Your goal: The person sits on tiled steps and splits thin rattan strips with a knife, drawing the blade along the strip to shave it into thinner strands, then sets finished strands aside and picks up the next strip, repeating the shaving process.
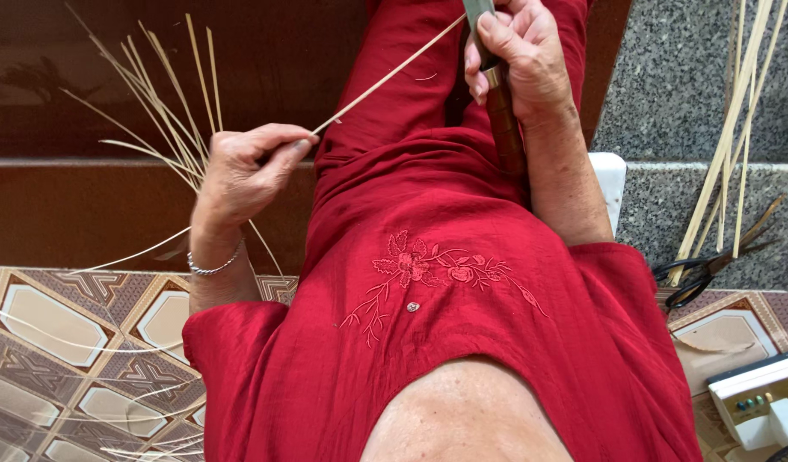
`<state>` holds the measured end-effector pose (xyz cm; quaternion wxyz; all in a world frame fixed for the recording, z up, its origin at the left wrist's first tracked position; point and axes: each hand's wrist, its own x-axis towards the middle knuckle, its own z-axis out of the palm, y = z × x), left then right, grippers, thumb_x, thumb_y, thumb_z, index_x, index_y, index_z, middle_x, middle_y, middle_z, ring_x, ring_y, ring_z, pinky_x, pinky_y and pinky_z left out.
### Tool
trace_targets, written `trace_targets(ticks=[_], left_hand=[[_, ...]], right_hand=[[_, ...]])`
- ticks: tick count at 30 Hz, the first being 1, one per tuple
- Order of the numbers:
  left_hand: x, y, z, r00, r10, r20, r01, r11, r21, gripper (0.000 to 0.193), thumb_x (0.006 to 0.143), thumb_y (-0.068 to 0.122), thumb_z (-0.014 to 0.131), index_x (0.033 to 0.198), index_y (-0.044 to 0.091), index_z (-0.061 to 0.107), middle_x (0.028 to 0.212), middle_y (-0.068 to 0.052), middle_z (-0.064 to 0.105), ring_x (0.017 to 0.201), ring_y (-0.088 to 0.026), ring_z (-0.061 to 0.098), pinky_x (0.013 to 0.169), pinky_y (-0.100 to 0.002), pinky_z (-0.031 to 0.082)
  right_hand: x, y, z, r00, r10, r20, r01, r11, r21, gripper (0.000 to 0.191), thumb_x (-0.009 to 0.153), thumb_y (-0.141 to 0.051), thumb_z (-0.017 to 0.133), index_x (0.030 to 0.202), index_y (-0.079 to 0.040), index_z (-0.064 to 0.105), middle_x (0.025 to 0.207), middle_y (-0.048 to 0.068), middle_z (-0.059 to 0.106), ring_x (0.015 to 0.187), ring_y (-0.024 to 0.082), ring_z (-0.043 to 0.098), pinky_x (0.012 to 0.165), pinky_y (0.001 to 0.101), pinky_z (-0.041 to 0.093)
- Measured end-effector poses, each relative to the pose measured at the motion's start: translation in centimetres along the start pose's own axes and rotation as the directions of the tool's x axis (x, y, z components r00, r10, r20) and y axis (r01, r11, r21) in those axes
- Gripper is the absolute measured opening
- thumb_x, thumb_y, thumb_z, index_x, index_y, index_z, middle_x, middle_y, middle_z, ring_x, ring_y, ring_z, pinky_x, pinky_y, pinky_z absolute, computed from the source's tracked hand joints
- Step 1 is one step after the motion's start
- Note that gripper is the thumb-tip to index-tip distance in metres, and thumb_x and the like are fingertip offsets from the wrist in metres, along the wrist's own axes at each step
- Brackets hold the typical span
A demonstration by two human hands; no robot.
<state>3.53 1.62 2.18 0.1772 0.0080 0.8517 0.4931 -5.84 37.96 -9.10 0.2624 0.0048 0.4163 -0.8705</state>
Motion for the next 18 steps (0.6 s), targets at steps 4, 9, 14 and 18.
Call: trace_targets(ticks=[4,9,14,18], left_hand=[[0.0,-0.7,-1.6,0.999,-0.050,0.012,0.051,0.996,-0.077,0.010,0.104,0.001,0.072,0.111,0.002,0.078,0.074,0.000,0.067,0.062,-0.001,0.054,0.052,-0.019,0.041],[0.3,-1.9,-3.4,0.996,-0.078,0.052,0.081,0.995,-0.059,0.009,0.103,0.002,0.073,0.110,0.002,0.078,0.077,0.001,0.069,0.061,-0.002,0.056,0.052,-0.019,0.043],[0.3,-2.3,-5.3,0.991,-0.113,0.074,0.116,0.992,-0.040,0.010,0.102,0.003,0.073,0.111,0.003,0.078,0.079,0.000,0.070,0.063,-0.002,0.057,0.052,-0.020,0.044],[1.5,-1.4,-5.5,0.992,-0.107,0.070,0.100,0.990,0.104,0.015,0.104,0.004,0.069,0.116,0.005,0.077,0.077,-0.004,0.070,0.067,-0.005,0.064,0.054,-0.022,0.049]], right_hand=[[-0.4,-0.3,-0.4,0.998,-0.029,-0.053,0.025,0.997,-0.067,0.035,0.117,-0.017,0.060,0.087,0.003,0.061,0.073,0.012,0.064,0.053,0.017,0.059,0.049,0.0281,0.050],[-0.6,-0.6,-0.9,0.991,-0.063,-0.121,0.056,0.997,-0.058,0.031,0.117,-0.015,0.059,0.092,0.003,0.061,0.078,0.012,0.064,0.055,0.017,0.060,0.049,0.0291,0.051],[-0.9,-1.1,-1.7,0.984,-0.111,-0.140,0.104,0.993,-0.058,0.027,0.117,-0.013,0.059,0.094,0.002,0.060,0.078,0.014,0.066,0.056,0.017,0.061,0.049,0.0300,0.051],[-0.8,-0.6,-1.1,0.979,-0.123,-0.161,0.108,0.989,-0.103,0.022,0.118,-0.012,0.059,0.104,0.005,0.059,0.079,0.015,0.067,0.057,0.019,0.062,0.049,0.0302,0.052]])
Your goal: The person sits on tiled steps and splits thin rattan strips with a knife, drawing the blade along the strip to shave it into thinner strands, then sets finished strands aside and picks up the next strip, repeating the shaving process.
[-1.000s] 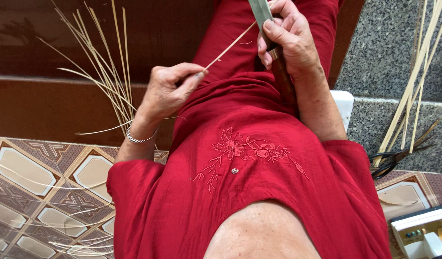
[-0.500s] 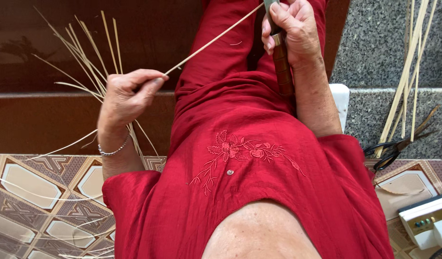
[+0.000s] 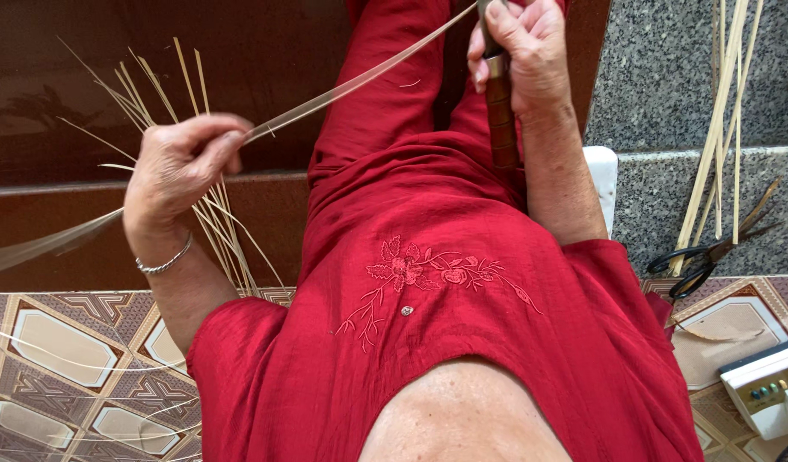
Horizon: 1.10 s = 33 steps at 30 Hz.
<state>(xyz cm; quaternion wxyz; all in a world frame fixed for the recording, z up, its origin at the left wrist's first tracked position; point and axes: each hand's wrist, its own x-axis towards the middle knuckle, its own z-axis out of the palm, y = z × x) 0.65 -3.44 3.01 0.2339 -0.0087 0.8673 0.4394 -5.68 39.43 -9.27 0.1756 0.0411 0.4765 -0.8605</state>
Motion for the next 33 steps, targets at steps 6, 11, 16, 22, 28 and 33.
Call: trace_targets(ticks=[6,11,16,22,28,33], left_hand=[[4.8,3.7,5.9,0.962,0.263,0.074,-0.265,0.964,0.019,0.023,0.104,0.012,0.071,0.127,0.006,0.070,0.078,-0.007,0.071,0.067,-0.012,0.068,0.059,-0.028,0.054],[7.4,6.3,9.4,0.879,0.475,-0.036,-0.474,0.880,0.040,0.007,0.107,0.009,0.073,0.113,0.005,0.072,0.077,-0.012,0.068,0.064,-0.017,0.067,0.057,-0.031,0.050],[6.8,6.8,8.3,0.915,0.403,0.022,-0.403,0.915,0.007,0.004,0.104,0.007,0.074,0.106,0.003,0.073,0.071,-0.011,0.066,0.056,-0.014,0.062,0.052,-0.030,0.045],[5.0,5.8,6.3,0.928,0.367,0.060,-0.366,0.930,-0.040,0.005,0.104,0.006,0.075,0.106,0.001,0.074,0.075,-0.008,0.070,0.061,-0.007,0.060,0.053,-0.026,0.044],[3.3,4.7,5.2,0.940,0.339,0.049,-0.335,0.939,-0.079,0.007,0.104,0.006,0.075,0.108,0.000,0.076,0.087,-0.005,0.076,0.075,-0.005,0.068,0.061,-0.023,0.052],[3.3,4.0,4.9,0.972,0.231,0.048,-0.226,0.969,-0.099,0.007,0.103,0.006,0.075,0.106,0.000,0.076,0.081,-0.005,0.074,0.070,-0.005,0.062,0.059,-0.022,0.048]], right_hand=[[-0.1,1.5,3.9,1.000,0.001,-0.006,-0.001,0.999,0.033,0.025,0.116,-0.011,0.060,0.130,-0.001,0.042,0.088,0.016,0.068,0.058,0.019,0.063,0.049,0.0291,0.053],[-1.1,1.7,6.0,0.983,0.124,0.133,-0.133,0.990,0.057,0.025,0.115,-0.010,0.060,0.131,-0.004,0.041,0.087,0.016,0.067,0.058,0.019,0.063,0.051,0.0281,0.053],[-0.8,0.8,4.8,0.981,0.110,0.159,-0.138,0.975,0.175,0.023,0.115,-0.008,0.060,0.129,-0.006,0.042,0.082,0.016,0.066,0.055,0.021,0.061,0.049,0.0299,0.052],[-0.6,0.3,2.7,0.990,0.077,0.116,-0.097,0.979,0.178,0.020,0.117,-0.008,0.059,0.128,-0.004,0.044,0.083,0.018,0.066,0.056,0.021,0.060,0.050,0.0319,0.052],[-0.5,0.1,1.2,0.992,0.050,0.118,-0.070,0.982,0.177,0.021,0.118,-0.009,0.059,0.133,-0.003,0.046,0.082,0.018,0.066,0.056,0.021,0.061,0.050,0.0308,0.051],[-0.5,-0.7,1.5,0.990,0.065,0.127,-0.091,0.973,0.214,0.022,0.119,-0.011,0.057,0.134,0.000,0.046,0.082,0.017,0.066,0.056,0.021,0.061,0.051,0.0310,0.051]])
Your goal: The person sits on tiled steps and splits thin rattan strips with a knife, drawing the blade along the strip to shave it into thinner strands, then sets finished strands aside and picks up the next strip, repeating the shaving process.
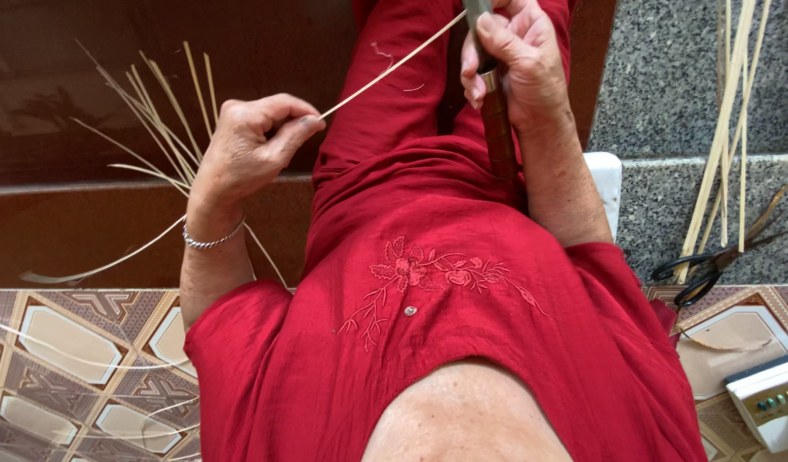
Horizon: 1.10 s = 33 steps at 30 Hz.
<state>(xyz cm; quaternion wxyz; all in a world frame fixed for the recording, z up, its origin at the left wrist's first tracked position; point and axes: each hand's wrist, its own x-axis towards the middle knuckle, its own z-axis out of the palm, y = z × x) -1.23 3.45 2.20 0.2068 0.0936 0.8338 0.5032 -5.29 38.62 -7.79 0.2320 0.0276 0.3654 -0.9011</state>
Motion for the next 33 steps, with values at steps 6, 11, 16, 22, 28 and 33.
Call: trace_targets(ticks=[6,11,16,22,28,33], left_hand=[[1.5,-0.4,1.1,0.997,0.071,0.034,-0.071,0.997,0.006,0.009,0.103,0.008,0.076,0.106,0.000,0.077,0.074,-0.001,0.069,0.064,-0.003,0.057,0.054,-0.023,0.044],[1.4,-0.6,1.4,0.999,0.025,0.047,-0.026,0.999,0.021,0.008,0.102,0.009,0.076,0.105,0.001,0.077,0.068,-0.001,0.066,0.060,-0.003,0.054,0.051,-0.023,0.041],[0.1,-0.9,0.9,0.999,0.001,0.047,0.004,0.996,-0.093,0.007,0.102,0.008,0.076,0.105,0.001,0.077,0.076,-0.001,0.071,0.066,-0.002,0.057,0.055,-0.021,0.044],[-1.4,-1.4,-0.4,1.000,0.004,0.017,-0.003,0.999,-0.034,0.007,0.102,0.006,0.076,0.106,0.001,0.077,0.080,-0.002,0.074,0.069,-0.002,0.061,0.058,-0.020,0.047],[-2.8,-1.5,-2.1,0.992,-0.123,0.027,0.123,0.992,-0.011,0.007,0.101,0.007,0.076,0.105,0.003,0.078,0.072,-0.002,0.069,0.062,-0.002,0.057,0.052,-0.020,0.042],[-3.9,-1.6,-2.8,0.993,-0.120,0.013,0.120,0.991,-0.053,0.008,0.100,0.006,0.075,0.106,0.002,0.077,0.077,0.000,0.071,0.064,-0.001,0.059,0.053,-0.019,0.044]], right_hand=[[-0.3,1.2,3.3,0.988,0.146,0.054,-0.136,0.978,-0.160,0.029,0.111,-0.010,0.058,0.136,-0.002,0.045,0.080,0.014,0.066,0.056,0.018,0.061,0.049,0.0274,0.050],[-0.1,2.2,4.1,0.978,0.177,0.111,-0.162,0.978,-0.129,0.027,0.114,-0.010,0.059,0.135,0.001,0.047,0.082,0.015,0.067,0.059,0.018,0.063,0.051,0.0273,0.052],[-0.3,1.0,2.6,0.995,0.096,0.042,-0.090,0.989,-0.118,0.024,0.114,-0.013,0.061,0.129,0.000,0.048,0.081,0.016,0.068,0.056,0.018,0.062,0.049,0.0276,0.051],[-0.1,0.3,1.6,0.997,0.041,0.066,-0.034,0.993,-0.114,0.020,0.117,-0.013,0.062,0.121,0.001,0.048,0.083,0.017,0.067,0.056,0.019,0.061,0.049,0.0282,0.050],[0.3,0.3,0.6,0.998,0.029,0.060,-0.021,0.992,-0.120,0.018,0.116,-0.011,0.061,0.124,0.001,0.050,0.083,0.017,0.068,0.056,0.019,0.061,0.049,0.0285,0.051],[0.9,0.1,-0.2,0.999,0.024,0.042,-0.019,0.991,-0.133,0.014,0.118,-0.009,0.059,0.124,0.003,0.054,0.082,0.019,0.068,0.055,0.021,0.061,0.051,0.0281,0.051]])
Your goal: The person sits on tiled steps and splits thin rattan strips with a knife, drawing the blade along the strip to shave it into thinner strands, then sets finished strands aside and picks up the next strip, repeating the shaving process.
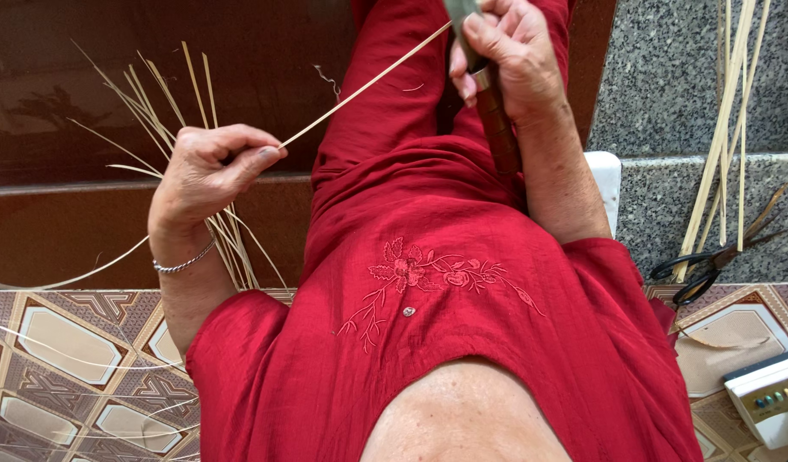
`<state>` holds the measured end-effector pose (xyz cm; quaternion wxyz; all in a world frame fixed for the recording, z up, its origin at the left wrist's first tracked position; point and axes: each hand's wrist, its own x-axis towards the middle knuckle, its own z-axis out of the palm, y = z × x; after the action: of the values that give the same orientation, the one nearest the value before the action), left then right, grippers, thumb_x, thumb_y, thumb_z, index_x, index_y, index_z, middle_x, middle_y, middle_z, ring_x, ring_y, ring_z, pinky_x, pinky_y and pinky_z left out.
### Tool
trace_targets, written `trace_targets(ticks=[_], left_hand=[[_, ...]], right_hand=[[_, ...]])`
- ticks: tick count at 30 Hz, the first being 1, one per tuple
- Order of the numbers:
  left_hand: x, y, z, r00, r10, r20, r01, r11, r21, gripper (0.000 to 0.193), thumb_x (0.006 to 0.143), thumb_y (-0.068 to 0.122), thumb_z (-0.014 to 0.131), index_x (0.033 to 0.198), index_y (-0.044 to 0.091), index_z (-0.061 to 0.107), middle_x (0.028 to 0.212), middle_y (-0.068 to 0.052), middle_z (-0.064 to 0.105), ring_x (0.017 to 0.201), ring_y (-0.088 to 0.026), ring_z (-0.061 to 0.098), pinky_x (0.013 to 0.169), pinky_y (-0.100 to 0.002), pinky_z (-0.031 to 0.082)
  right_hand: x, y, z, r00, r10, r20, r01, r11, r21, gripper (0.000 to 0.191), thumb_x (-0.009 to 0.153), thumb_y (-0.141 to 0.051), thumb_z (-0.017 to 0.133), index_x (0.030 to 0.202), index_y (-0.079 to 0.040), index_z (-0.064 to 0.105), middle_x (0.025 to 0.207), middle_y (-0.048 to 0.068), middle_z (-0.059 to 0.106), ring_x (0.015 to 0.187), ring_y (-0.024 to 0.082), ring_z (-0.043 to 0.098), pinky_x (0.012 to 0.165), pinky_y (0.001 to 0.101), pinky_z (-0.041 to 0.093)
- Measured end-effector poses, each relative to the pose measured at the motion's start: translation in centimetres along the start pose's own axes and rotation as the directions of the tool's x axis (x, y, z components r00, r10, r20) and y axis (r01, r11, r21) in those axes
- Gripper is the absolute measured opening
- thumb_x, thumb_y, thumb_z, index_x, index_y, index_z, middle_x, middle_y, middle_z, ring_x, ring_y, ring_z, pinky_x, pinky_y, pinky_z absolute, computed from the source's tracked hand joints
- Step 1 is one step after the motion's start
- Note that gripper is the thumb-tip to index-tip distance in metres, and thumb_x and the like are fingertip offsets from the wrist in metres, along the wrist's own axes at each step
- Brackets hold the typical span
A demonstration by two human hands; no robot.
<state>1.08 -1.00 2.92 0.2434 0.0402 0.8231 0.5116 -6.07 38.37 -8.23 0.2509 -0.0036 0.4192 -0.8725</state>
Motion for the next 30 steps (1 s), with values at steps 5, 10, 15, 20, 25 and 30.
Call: trace_targets(ticks=[5,10,15,20,25,30], left_hand=[[-1.0,-0.8,-0.9,1.000,-0.024,0.001,0.024,1.000,-0.020,0.008,0.100,0.005,0.076,0.107,0.001,0.077,0.077,-0.001,0.070,0.064,-0.001,0.058,0.053,-0.019,0.043],[-2.7,-1.6,-3.0,0.992,-0.123,-0.032,0.120,0.989,-0.081,0.009,0.101,0.004,0.074,0.108,0.001,0.077,0.079,0.001,0.069,0.065,0.000,0.055,0.052,-0.018,0.040],[-4.3,-3.3,-5.1,0.985,-0.161,-0.060,0.152,0.979,-0.135,0.010,0.101,0.003,0.074,0.110,-0.001,0.076,0.079,0.000,0.068,0.063,0.000,0.054,0.051,-0.017,0.038],[-6.2,-5.4,-8.2,0.976,-0.204,-0.073,0.184,0.959,-0.216,0.010,0.103,0.003,0.072,0.112,-0.002,0.074,0.080,0.000,0.070,0.065,0.000,0.054,0.055,-0.017,0.040],[-5.8,-5.8,-9.7,0.959,-0.253,-0.130,0.245,0.967,-0.073,0.009,0.110,0.004,0.071,0.114,-0.004,0.074,0.078,-0.006,0.068,0.062,-0.004,0.058,0.057,-0.021,0.043],[0.1,-2.9,-6.5,0.985,0.009,-0.173,0.048,0.946,0.320,0.022,0.113,0.009,0.069,0.134,0.002,0.070,0.101,-0.009,0.075,0.093,-0.009,0.073,0.073,-0.026,0.058]], right_hand=[[-0.1,-0.7,-0.6,1.000,-0.021,0.011,0.022,0.998,-0.063,0.018,0.118,-0.012,0.058,0.111,0.003,0.061,0.078,0.017,0.067,0.055,0.020,0.061,0.051,0.0279,0.051],[-0.2,-1.8,-1.3,0.999,-0.034,-0.022,0.030,0.991,-0.133,0.036,0.119,-0.016,0.056,0.092,0.005,0.066,0.069,0.014,0.063,0.052,0.018,0.059,0.049,0.0279,0.050],[-0.1,-1.8,-2.1,0.995,-0.074,-0.060,0.069,0.994,-0.083,0.029,0.119,-0.015,0.060,0.098,0.004,0.065,0.080,0.016,0.068,0.058,0.019,0.062,0.051,0.0302,0.052],[-0.5,-2.5,-3.5,0.984,-0.119,-0.132,0.098,0.983,-0.156,0.032,0.119,-0.016,0.062,0.095,0.005,0.067,0.081,0.015,0.068,0.061,0.019,0.064,0.053,0.0294,0.052],[-0.6,-2.2,-3.5,0.983,-0.073,-0.168,0.046,0.985,-0.164,0.030,0.118,-0.016,0.062,0.096,0.004,0.069,0.077,0.013,0.068,0.060,0.018,0.065,0.052,0.0281,0.052],[0.2,0.1,-1.0,0.977,-0.116,-0.177,0.094,0.987,-0.126,0.028,0.118,-0.014,0.059,0.096,0.004,0.066,0.084,0.015,0.070,0.058,0.018,0.065,0.050,0.0293,0.053]])
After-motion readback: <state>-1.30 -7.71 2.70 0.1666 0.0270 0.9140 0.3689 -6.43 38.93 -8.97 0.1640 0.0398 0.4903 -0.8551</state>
